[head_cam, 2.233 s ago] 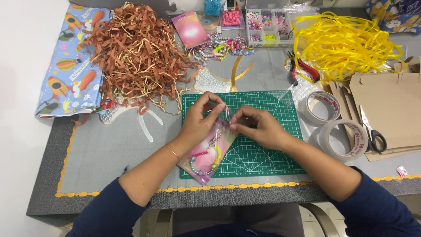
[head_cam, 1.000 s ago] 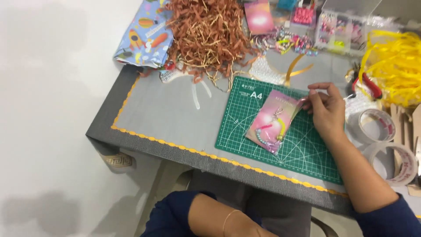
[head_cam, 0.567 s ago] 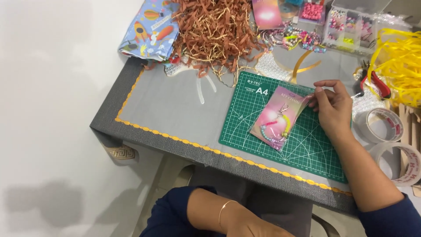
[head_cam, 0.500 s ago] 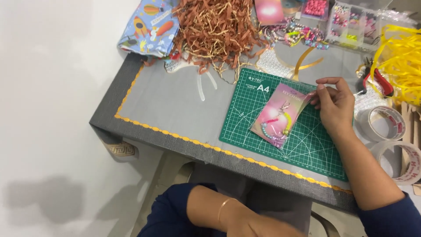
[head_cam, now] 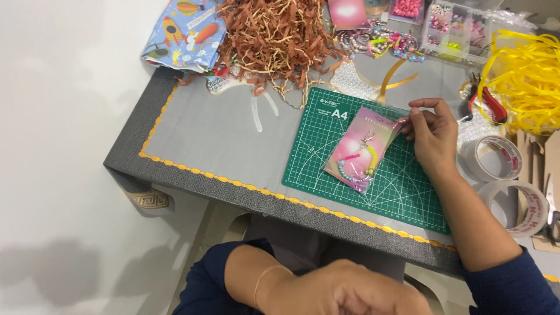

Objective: Wrapping a small gift box with patterned paper and a ribbon, and packaging a keychain into a plastic sleeve.

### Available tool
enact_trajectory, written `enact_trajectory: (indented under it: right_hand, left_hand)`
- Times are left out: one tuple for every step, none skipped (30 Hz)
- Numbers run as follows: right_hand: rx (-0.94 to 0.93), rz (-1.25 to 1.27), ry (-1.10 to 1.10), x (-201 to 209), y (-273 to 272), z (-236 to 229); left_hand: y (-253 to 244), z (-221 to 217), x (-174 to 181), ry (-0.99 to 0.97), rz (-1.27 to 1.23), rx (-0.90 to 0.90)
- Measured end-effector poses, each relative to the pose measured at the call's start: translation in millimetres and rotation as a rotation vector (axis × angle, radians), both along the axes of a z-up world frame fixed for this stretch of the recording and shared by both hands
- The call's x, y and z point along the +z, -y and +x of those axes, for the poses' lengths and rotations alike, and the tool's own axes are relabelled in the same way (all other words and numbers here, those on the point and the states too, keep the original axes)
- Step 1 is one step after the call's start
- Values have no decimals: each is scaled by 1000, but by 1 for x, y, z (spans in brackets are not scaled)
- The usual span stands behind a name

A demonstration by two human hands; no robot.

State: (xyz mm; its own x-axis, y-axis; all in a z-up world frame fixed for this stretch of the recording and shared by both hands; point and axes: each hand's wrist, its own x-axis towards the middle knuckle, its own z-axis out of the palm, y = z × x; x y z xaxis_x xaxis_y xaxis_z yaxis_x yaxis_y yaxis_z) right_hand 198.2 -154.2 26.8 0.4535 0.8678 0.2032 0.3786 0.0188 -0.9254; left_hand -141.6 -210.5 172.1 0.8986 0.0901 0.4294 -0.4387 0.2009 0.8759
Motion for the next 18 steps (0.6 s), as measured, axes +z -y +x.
enact_trajectory:
  right_hand:
    - [-8, 0, -7, 0, 0, 1]
    - [-20, 1, -5, -3, -1, 2]
    - [-19, 20, -12, -6, -3, 3]
    - [-21, 42, -16, -7, -4, 6]
    - [-37, 44, -12, -7, -3, 9]
    - [-3, 66, 20, -7, -1, 11]
    - [32, 87, 53, -6, 0, 13]
    - [19, 90, 56, -11, -2, 13]
    - [17, 110, -39, -16, -4, 14]
    - [17, 134, -133, -20, -9, 14]
    - [7, 141, -128, -17, -8, 12]
    - [0, 142, -162, -13, -7, 10]
    - [-7, 142, -196, -10, -8, 9]
    - [-15, 146, -190, -9, -8, 8]
    - [-18, 148, -198, -8, -8, 8]
    - [-19, 143, -205, -8, -7, 8]
    - [-27, 142, -200, -7, -7, 7]
    - [-22, 143, -203, -5, -7, 6]
  left_hand:
    - [-6, 5, 0, 9, 4, -1]
    - [-12, 10, -2, 18, 8, -9]
    - [-17, 17, -4, 27, 13, -18]
    - [-20, 26, -3, 39, 18, -30]
    - [-43, 46, -9, 42, 20, -46]
    - [-65, 66, -16, -76, 207, 290]
    - [-87, 87, -22, -196, 392, 626]
    - [-117, 103, -48, -189, 396, 615]
    - [-147, 119, -75, -180, 620, 807]
    - [-178, 136, -100, -162, 847, 999]
    - [-185, 136, -101, -150, 851, 991]
    - [-193, 138, -102, -478, 771, 848]
    - [-202, 140, -103, -794, 680, 685]
    - [-207, 144, -110, -785, 684, 679]
    - [-213, 150, -117, -723, 602, 675]
    - [-218, 155, -127, -662, 515, 668]
    - [-219, 158, -135, -656, 514, 661]
    - [-220, 160, -144, -580, 408, 672]
